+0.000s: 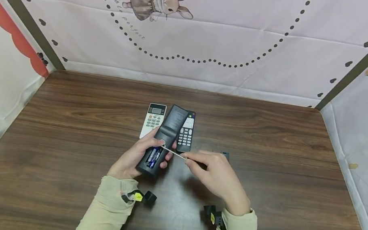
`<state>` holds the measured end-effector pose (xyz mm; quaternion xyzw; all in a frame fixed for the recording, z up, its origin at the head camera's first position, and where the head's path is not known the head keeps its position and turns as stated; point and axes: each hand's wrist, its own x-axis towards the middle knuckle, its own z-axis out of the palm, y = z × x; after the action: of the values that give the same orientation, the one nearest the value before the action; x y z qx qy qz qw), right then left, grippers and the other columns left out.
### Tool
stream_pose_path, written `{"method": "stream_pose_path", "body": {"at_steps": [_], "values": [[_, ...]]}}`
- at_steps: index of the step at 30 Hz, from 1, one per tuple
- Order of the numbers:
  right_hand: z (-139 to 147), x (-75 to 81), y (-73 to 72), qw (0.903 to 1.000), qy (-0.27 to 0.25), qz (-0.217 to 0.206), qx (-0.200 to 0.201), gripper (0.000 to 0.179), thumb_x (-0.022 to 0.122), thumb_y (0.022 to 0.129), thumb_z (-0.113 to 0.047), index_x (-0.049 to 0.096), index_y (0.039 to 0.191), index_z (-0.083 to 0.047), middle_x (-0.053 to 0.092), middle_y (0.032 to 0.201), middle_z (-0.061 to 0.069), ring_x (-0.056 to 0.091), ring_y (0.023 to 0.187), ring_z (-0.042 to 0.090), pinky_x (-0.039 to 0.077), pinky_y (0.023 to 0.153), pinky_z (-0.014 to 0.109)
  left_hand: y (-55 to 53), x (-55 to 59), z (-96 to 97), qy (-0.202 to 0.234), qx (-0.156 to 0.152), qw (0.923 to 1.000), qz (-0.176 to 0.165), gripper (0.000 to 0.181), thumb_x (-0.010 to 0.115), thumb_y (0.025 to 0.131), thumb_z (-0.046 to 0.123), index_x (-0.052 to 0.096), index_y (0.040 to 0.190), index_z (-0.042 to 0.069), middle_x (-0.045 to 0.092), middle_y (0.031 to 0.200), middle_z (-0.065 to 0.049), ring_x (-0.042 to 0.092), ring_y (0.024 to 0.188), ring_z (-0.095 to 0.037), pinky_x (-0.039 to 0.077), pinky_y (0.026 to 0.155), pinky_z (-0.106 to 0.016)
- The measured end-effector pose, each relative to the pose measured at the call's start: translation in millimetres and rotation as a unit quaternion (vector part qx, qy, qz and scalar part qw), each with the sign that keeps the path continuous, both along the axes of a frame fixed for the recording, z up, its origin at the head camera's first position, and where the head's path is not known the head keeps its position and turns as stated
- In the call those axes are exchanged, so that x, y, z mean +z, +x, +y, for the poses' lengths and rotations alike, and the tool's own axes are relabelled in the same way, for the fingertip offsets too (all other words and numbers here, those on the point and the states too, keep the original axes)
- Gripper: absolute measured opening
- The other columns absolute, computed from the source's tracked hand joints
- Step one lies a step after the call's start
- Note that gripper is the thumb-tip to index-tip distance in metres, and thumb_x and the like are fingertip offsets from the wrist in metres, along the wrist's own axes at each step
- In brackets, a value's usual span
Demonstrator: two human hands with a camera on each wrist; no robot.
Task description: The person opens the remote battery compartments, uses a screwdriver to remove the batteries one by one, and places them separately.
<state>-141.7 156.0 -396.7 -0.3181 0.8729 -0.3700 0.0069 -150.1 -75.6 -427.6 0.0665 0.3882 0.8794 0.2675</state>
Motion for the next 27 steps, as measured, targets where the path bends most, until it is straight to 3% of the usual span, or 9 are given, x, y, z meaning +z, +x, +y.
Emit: {"method": "stream_pose_path", "body": {"at_steps": [9,17,25,27], "values": [[-4.0,-0.2,-0.2,0.9998,-0.003,0.012,-0.013,0.021,0.054,0.089,-0.031,0.065,0.107,-0.027,0.06,0.093,-0.018,0.053,0.076,0.0,0.046,0.065,0.023,-1.0,-0.2,0.6,0.007,0.029,0.9995,-0.001,0.048,0.043,0.092,0.012,0.029,0.137,0.022,0.048,0.106,-0.016,0.053,0.073,-0.02,0.049,0.059,-0.03],[-4.9,-0.1,1.6,0.9992,0.007,0.002,-0.04,0.022,0.053,0.089,-0.034,0.064,0.108,-0.029,0.059,0.091,-0.019,0.052,0.074,0.001,0.044,0.062,0.024,-3.5,-6.0,1.4,-0.001,0.051,0.9986,-0.013,0.045,0.044,0.093,0.015,0.031,0.136,0.022,0.043,0.115,-0.023,0.055,0.081,-0.023,0.052,0.067,-0.036],[9.7,6.3,1.1,0.9972,0.007,-0.007,-0.074,0.025,0.051,0.09,-0.036,0.064,0.107,-0.022,0.061,0.096,-0.014,0.055,0.081,0.003,0.046,0.067,0.028,-7.9,-13.9,5.8,-0.001,0.072,0.9972,0.021,0.056,0.046,0.089,0.002,0.027,0.136,0.025,0.031,0.124,-0.027,0.055,0.088,-0.027,0.045,0.082,-0.049],[16.6,7.9,1.1,0.9953,0.005,-0.013,-0.096,0.026,0.051,0.09,-0.037,0.063,0.108,-0.023,0.061,0.095,-0.012,0.056,0.074,0.004,0.047,0.063,0.028,-8.2,-14.7,7.8,-0.009,0.083,0.9963,0.021,0.06,0.046,0.086,-0.004,0.026,0.135,0.025,0.03,0.126,-0.029,0.056,0.087,-0.028,0.044,0.083,-0.05]]}}
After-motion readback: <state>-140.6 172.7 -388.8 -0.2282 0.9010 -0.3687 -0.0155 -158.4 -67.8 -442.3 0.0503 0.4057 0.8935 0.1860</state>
